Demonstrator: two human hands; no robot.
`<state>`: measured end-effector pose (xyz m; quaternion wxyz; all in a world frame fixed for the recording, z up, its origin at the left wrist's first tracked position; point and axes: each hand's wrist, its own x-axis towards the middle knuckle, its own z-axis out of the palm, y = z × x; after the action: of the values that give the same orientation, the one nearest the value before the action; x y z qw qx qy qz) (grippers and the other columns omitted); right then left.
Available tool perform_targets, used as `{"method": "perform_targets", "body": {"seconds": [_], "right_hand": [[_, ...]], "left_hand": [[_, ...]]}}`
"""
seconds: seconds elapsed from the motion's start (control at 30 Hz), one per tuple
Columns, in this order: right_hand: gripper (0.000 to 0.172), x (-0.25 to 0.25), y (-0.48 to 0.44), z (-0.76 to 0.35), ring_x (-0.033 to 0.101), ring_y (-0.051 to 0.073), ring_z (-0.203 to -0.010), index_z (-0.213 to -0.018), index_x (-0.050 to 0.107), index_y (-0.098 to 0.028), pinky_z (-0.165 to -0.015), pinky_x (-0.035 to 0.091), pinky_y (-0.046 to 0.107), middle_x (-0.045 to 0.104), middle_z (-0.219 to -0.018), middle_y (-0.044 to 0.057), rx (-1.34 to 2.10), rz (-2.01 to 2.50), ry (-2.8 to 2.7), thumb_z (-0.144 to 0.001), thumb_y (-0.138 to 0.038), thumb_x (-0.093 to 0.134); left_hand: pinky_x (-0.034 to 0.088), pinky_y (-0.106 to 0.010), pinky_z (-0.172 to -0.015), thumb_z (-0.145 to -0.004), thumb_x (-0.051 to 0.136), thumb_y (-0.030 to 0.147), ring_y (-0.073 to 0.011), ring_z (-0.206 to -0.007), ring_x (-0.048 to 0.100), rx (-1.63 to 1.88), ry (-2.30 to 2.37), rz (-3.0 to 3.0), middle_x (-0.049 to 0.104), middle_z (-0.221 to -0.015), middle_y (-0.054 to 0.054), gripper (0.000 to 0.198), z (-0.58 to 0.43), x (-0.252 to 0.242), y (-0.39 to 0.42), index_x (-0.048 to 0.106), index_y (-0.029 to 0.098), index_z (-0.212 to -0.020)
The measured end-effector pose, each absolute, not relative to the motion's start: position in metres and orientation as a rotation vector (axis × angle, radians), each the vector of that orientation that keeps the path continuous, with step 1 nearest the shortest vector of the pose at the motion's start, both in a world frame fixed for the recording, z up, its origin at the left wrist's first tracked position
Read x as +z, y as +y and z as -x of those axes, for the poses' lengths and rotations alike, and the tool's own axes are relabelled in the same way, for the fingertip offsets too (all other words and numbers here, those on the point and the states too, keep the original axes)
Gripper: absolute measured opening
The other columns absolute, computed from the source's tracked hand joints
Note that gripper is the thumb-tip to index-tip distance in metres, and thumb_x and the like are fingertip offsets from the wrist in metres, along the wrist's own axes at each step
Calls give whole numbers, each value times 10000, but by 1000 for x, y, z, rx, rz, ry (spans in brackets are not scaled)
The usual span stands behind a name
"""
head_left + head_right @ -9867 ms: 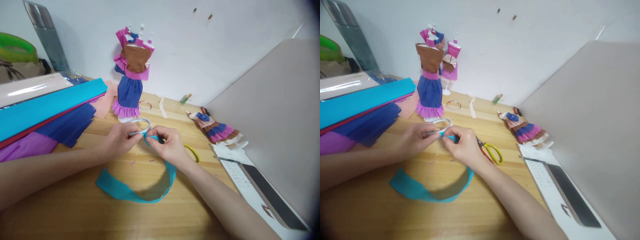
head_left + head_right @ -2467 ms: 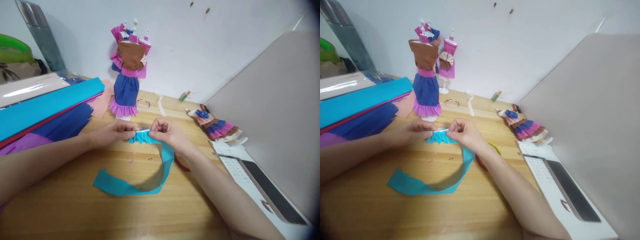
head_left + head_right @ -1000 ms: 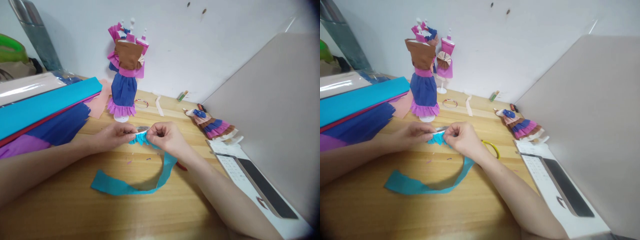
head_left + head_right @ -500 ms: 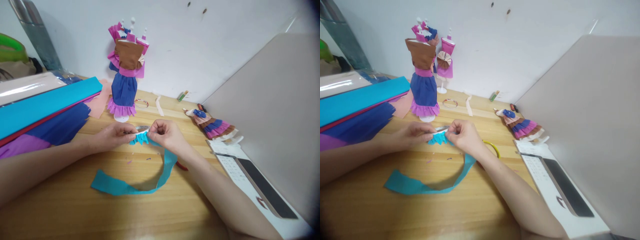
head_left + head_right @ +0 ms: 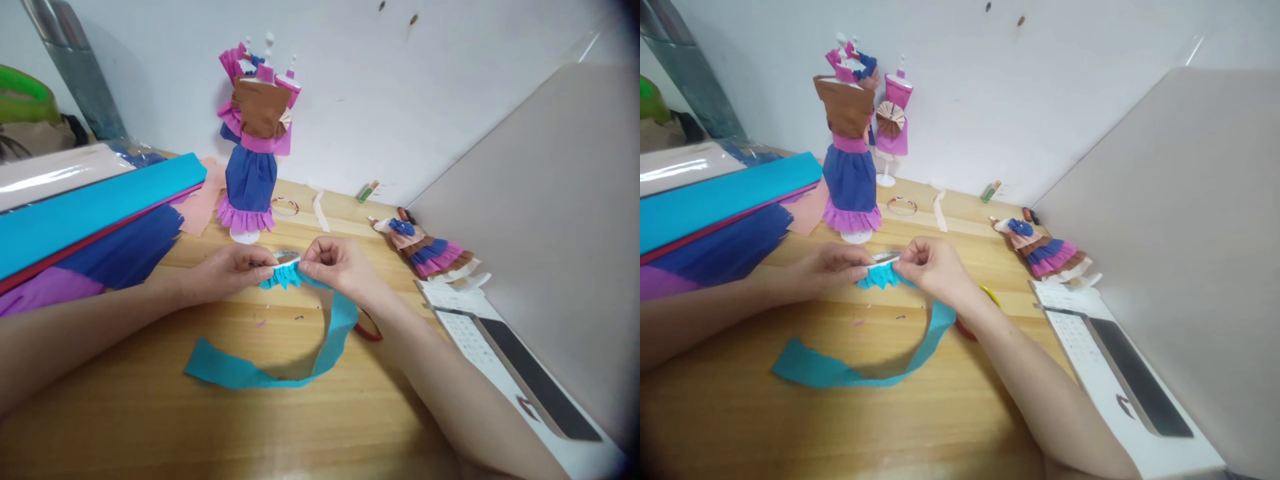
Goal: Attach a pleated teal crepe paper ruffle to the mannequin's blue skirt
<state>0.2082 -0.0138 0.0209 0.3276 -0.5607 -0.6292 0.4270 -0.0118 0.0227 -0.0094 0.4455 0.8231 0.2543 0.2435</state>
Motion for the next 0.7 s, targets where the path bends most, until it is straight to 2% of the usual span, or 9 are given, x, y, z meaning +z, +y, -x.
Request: {"method": "perform_targets", "body": {"seconds": [0.17, 0.4, 0.6, 0.7], "right_hand": [[169, 21, -16, -210, 493, 122, -538, -670, 600, -196, -489, 327, 240, 633, -600, 6, 964, 1573, -1758, -654, -307, 728], [68, 28, -25, -202, 386, 92, -474, -641, 647, -192, -449, 278, 234, 544, -513, -38, 1006, 1593, -1782, -665, -247, 680], [113, 25, -24, -202, 484, 107, -522, -664, 674, -170, -498, 365, 235, 619, -569, -9, 1113, 1476, -1748, -667, -282, 684], [98, 23, -23, -203, 507, 120, -524, -688, 697, -168, -515, 389, 252, 639, -582, 5, 1047, 1518, -1729, -673, -262, 671]], "left_hand": [[393, -240, -651, -911, 523, 369, -143, -715, 513, 581, 661, -2058, 588, -723, -11, 279, 10, -9, 22, 656, 147, -807], [401, -252, -656, -912, 491, 323, -150, -709, 521, 563, 687, -2096, 590, -717, -13, 254, 10, -13, 22, 625, 145, -790], [401, -244, -652, -918, 472, 363, -143, -709, 513, 577, 669, -2122, 572, -709, -7, 301, 10, -14, 23, 612, 146, -764], [395, -245, -649, -910, 482, 353, -143, -704, 509, 584, 701, -2105, 571, -703, -7, 286, 10, -14, 22, 624, 141, -781]]}}
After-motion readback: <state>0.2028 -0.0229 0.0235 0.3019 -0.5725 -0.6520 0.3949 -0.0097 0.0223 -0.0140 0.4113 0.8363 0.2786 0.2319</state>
